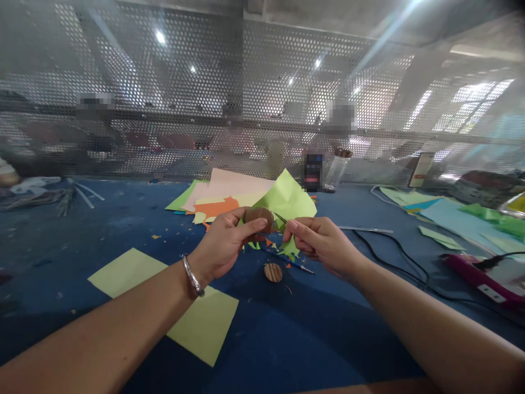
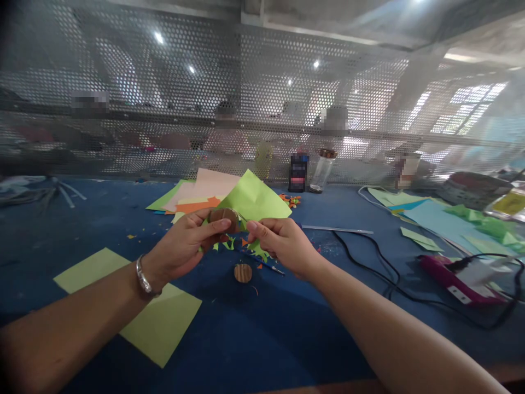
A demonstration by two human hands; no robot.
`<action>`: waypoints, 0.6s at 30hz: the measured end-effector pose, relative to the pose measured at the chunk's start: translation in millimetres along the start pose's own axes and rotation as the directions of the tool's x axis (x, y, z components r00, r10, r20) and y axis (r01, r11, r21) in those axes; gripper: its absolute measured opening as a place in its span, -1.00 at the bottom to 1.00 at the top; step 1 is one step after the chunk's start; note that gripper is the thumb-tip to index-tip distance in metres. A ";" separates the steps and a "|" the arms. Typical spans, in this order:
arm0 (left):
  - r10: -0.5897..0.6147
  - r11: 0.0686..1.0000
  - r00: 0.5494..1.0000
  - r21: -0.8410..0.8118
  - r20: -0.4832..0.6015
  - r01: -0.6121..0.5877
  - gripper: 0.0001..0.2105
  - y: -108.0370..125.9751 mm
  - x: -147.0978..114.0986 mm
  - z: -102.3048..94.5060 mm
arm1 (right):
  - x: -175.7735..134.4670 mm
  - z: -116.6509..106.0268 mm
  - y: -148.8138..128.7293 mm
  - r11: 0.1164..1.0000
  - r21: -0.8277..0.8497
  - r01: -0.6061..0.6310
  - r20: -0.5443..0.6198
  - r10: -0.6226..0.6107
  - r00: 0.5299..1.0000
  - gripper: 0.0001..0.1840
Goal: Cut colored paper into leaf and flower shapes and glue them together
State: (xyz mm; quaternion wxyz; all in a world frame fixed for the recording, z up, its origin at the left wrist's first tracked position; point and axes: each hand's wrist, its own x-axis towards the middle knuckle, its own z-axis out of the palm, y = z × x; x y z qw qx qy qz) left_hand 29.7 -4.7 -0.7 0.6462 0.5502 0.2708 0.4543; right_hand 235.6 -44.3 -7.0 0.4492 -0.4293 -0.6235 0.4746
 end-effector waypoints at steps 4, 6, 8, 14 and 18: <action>-0.019 0.999 0.999 0.045 0.040 0.017 -0.77 0.8 -1.5 0.6 | 0.0 -1.6 0.1 1.000 -0.026 0.000 0.007 0.001 1.000 -0.48; -0.012 0.997 0.997 0.077 0.080 0.006 -0.78 -1.0 -2.5 1.6 | -0.7 -1.9 0.7 0.999 -0.053 0.002 0.013 -0.001 1.000 -0.46; 0.001 0.994 0.993 0.106 0.121 -0.014 -0.80 -3.2 -3.6 2.6 | -1.3 -2.3 1.5 0.998 -0.069 0.002 0.016 -0.001 1.000 -0.46; -0.013 0.980 0.985 0.196 0.173 -0.021 -0.83 -2.9 -6.7 4.3 | -1.6 -2.0 0.3 0.995 -0.103 -0.013 0.026 0.016 1.000 -0.43; -0.008 0.972 0.984 0.231 0.180 -0.035 -0.85 -1.1 -7.2 3.1 | -2.0 -1.3 -2.8 0.991 -0.129 -0.016 0.028 0.020 0.999 -0.42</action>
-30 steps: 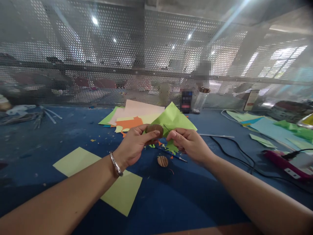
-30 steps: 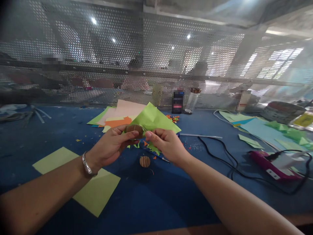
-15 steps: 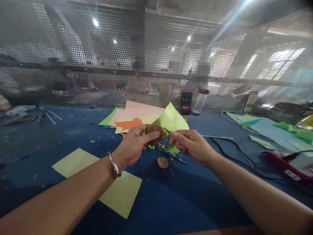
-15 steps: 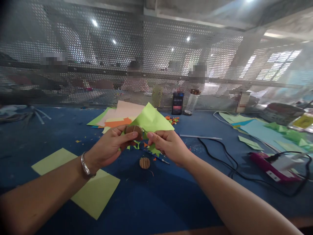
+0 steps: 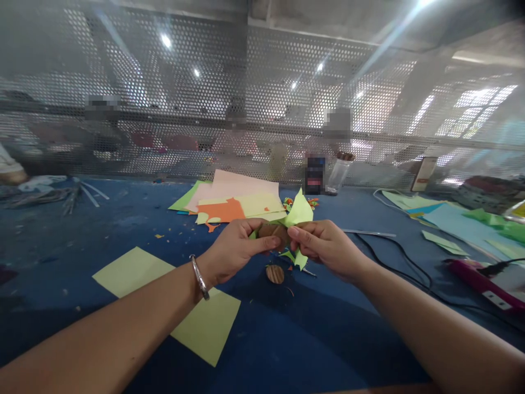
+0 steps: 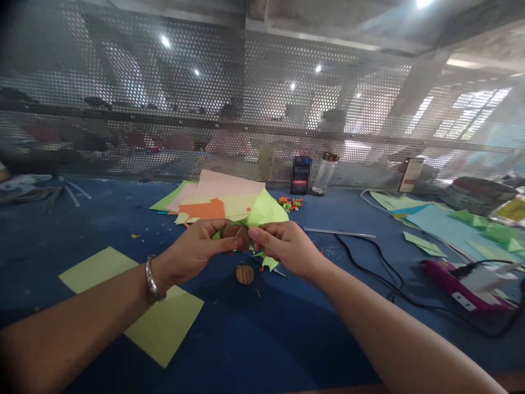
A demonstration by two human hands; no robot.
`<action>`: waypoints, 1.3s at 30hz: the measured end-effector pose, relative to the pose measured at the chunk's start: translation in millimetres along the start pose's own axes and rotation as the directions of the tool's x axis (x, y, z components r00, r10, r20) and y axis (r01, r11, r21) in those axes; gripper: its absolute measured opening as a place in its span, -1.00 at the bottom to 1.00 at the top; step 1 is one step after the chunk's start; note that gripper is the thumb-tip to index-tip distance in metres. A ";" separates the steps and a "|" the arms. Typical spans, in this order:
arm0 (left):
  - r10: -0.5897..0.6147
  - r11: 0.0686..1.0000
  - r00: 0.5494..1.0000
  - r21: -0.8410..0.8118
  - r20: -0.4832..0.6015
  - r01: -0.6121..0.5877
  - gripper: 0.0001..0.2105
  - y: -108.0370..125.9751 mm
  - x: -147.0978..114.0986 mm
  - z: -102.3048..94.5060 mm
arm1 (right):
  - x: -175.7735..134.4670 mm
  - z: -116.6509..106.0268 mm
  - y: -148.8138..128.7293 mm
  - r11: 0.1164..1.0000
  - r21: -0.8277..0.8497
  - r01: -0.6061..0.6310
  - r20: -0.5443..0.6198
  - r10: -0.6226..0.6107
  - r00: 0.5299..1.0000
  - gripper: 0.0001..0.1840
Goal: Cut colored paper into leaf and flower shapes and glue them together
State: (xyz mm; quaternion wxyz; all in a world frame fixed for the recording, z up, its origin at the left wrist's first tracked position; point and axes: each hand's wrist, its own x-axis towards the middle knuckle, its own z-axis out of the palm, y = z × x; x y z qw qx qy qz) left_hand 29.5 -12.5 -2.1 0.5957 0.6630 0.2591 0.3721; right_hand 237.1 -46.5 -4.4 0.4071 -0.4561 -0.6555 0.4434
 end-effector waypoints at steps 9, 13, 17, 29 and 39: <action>0.009 0.999 0.999 -0.041 -0.035 -0.011 -0.78 -2.9 1.5 -2.9 | 0.8 -6.2 1.9 0.995 -0.090 0.053 0.018 -0.052 0.998 -0.46; 0.006 1.000 1.000 -0.023 -0.029 -0.007 -0.78 -3.6 1.9 -3.9 | 0.3 -7.2 0.7 0.989 -0.128 0.067 0.027 -0.064 0.998 -0.44; -0.024 0.999 0.999 0.046 -0.022 0.025 -0.79 -2.8 1.4 -5.7 | -0.7 -9.1 -2.2 0.969 -0.231 0.089 0.030 -0.084 0.996 -0.42; -0.076 0.992 0.997 0.101 0.025 0.073 -0.78 -3.1 0.9 -8.5 | -1.8 -14.9 -0.4 0.889 -0.429 0.161 0.055 -0.153 0.987 -0.43; -0.090 0.991 0.993 0.105 0.073 0.082 -0.84 2.9 0.7 -6.8 | -3.2 -14.2 -1.5 0.862 -0.480 0.163 0.077 -0.143 0.987 -0.43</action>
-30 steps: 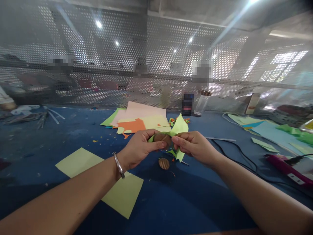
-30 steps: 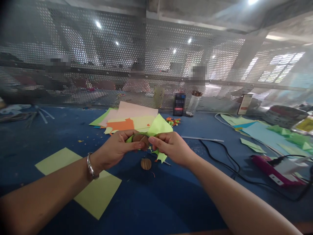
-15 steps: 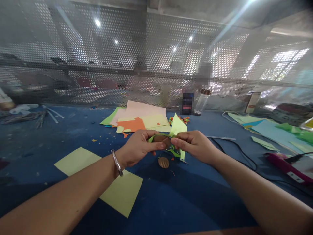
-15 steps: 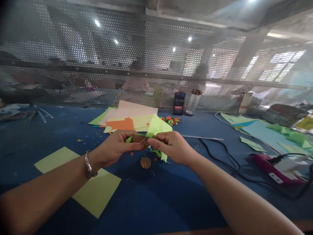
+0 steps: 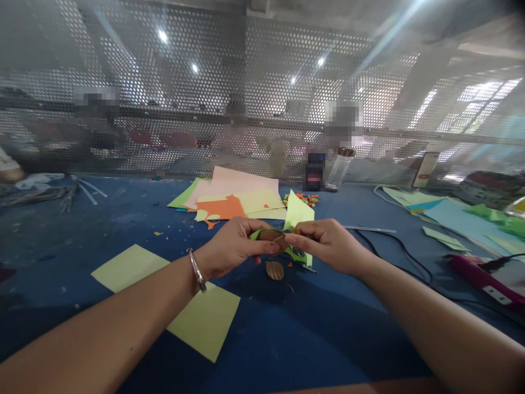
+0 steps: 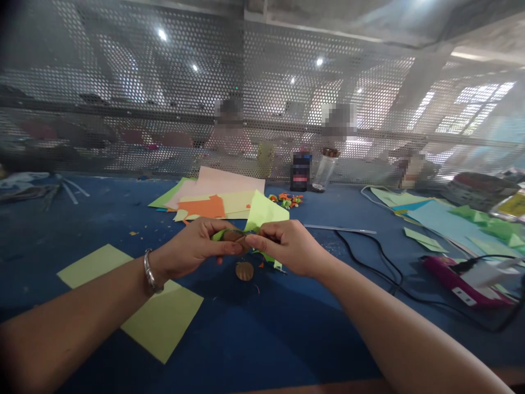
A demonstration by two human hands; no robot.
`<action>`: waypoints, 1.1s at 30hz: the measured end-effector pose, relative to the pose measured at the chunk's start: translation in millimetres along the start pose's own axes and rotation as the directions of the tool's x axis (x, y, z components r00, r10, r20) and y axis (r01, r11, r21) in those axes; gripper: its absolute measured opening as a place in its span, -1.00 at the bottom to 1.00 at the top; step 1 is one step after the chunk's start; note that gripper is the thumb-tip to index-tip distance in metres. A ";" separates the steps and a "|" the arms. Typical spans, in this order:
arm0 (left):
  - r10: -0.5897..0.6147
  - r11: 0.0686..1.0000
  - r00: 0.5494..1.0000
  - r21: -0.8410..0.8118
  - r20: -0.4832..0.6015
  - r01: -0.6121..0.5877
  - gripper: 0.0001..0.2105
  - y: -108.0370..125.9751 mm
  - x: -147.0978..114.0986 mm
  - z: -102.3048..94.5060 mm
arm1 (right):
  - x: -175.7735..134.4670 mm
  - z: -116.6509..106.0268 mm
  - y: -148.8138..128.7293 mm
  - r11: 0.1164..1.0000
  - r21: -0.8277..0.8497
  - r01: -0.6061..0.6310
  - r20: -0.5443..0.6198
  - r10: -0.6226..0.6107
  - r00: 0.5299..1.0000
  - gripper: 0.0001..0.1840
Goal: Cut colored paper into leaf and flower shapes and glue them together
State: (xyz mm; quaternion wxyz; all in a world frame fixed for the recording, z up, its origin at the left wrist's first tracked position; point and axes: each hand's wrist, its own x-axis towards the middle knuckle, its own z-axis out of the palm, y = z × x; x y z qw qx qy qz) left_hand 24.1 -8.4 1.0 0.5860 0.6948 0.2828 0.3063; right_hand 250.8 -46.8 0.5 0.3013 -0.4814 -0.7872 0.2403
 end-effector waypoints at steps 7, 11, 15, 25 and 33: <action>-0.049 0.998 0.998 0.050 0.049 0.047 -0.86 2.7 0.5 -1.0 | -0.7 0.0 0.2 0.999 -0.043 0.012 0.009 -0.011 1.000 -0.44; -0.060 0.996 0.996 0.072 0.062 0.055 -0.86 1.0 0.7 -1.7 | -0.5 0.7 -0.2 0.998 -0.056 0.021 0.014 -0.020 1.000 -0.44; -0.065 0.994 0.996 0.089 0.055 0.060 -0.87 1.2 0.7 -1.7 | -0.4 0.7 -1.0 0.995 -0.092 0.036 0.011 -0.035 0.999 -0.45; -0.083 0.992 0.992 0.098 0.092 0.074 -0.83 -2.2 0.7 -2.4 | -1.7 2.3 -0.1 0.996 -0.084 0.044 0.033 -0.042 0.999 -0.48; -0.121 0.981 0.988 0.164 0.093 0.105 -0.81 -3.7 2.3 -3.8 | -2.4 3.3 0.4 0.993 -0.113 0.032 0.037 -0.028 0.999 -0.48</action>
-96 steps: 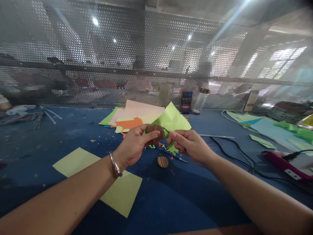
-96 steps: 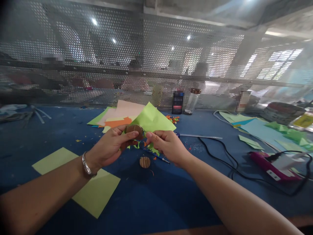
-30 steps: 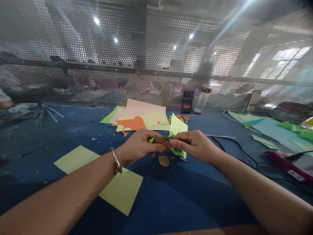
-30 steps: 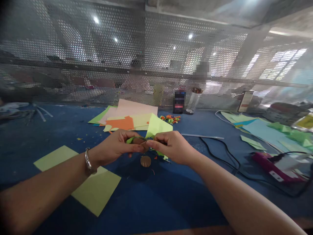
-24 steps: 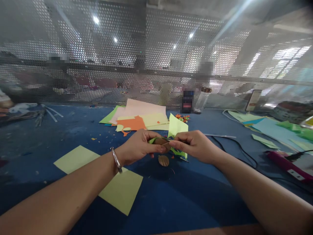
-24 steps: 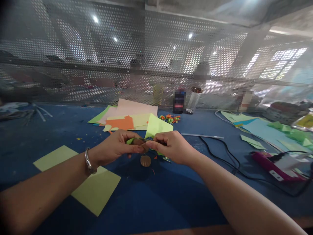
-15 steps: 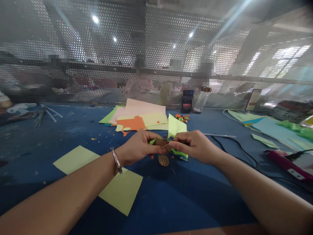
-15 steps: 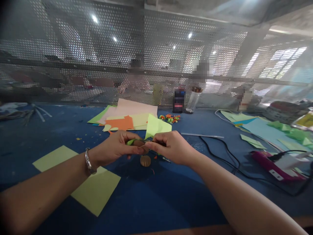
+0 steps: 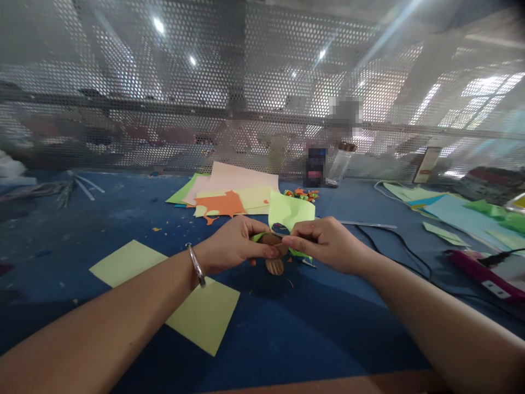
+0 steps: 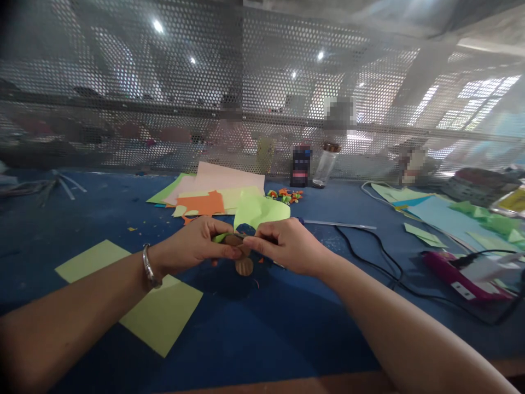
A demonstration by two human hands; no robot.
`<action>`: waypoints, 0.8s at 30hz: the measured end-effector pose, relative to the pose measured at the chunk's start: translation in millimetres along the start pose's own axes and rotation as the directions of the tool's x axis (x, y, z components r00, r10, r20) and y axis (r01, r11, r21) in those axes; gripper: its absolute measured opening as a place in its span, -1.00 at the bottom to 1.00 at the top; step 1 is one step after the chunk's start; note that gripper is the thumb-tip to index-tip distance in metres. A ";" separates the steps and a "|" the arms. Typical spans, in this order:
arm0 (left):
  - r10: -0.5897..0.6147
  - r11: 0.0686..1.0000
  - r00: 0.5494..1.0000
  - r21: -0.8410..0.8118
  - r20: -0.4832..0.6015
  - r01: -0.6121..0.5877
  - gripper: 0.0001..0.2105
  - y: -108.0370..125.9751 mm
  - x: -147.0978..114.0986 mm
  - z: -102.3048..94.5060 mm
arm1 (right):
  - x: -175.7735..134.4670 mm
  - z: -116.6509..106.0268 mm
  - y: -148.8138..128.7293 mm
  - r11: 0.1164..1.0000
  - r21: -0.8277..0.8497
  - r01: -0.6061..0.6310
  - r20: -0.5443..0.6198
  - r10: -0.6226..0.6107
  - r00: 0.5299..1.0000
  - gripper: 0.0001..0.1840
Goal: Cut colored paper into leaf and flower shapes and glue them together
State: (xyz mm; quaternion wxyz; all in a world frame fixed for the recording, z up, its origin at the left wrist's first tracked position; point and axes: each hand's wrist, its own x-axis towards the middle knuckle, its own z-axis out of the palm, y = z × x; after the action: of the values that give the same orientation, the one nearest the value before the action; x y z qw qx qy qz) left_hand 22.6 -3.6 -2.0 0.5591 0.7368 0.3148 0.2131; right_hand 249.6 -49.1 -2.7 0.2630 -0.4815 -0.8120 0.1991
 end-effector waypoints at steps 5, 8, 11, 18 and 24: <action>-0.024 1.000 0.999 -0.003 -0.031 0.024 -0.80 0.5 -1.0 0.2 | 1.3 2.1 0.1 1.000 -0.028 -0.008 -0.021 0.007 1.000 -0.47; -0.027 1.000 0.999 0.001 -0.032 0.027 -0.80 0.7 -0.8 0.9 | 2.1 2.3 -0.9 1.000 -0.030 0.004 -0.020 -0.004 1.000 -0.48; -0.016 1.000 0.999 -0.006 -0.027 0.016 -0.80 0.4 -0.6 0.9 | 2.5 0.3 -1.4 1.000 -0.005 -0.011 -0.010 0.011 1.000 -0.50; 0.051 0.990 0.996 -0.129 -0.077 -0.061 -0.81 0.0 -0.4 4.1 | 3.6 -0.9 0.5 0.971 0.234 -0.047 -0.073 0.066 0.995 -0.53; 0.069 0.978 0.993 -0.188 -0.095 -0.086 -0.75 -0.7 1.4 8.4 | 3.6 9.4 0.1 0.968 0.249 -0.019 -0.085 0.042 0.996 -0.66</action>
State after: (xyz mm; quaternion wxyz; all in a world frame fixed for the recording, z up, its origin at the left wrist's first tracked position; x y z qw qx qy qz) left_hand 29.1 -8.2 -5.1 0.6045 0.6811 0.2883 0.2960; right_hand 242.4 -46.5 -9.3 0.3541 -0.4658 -0.7607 0.2812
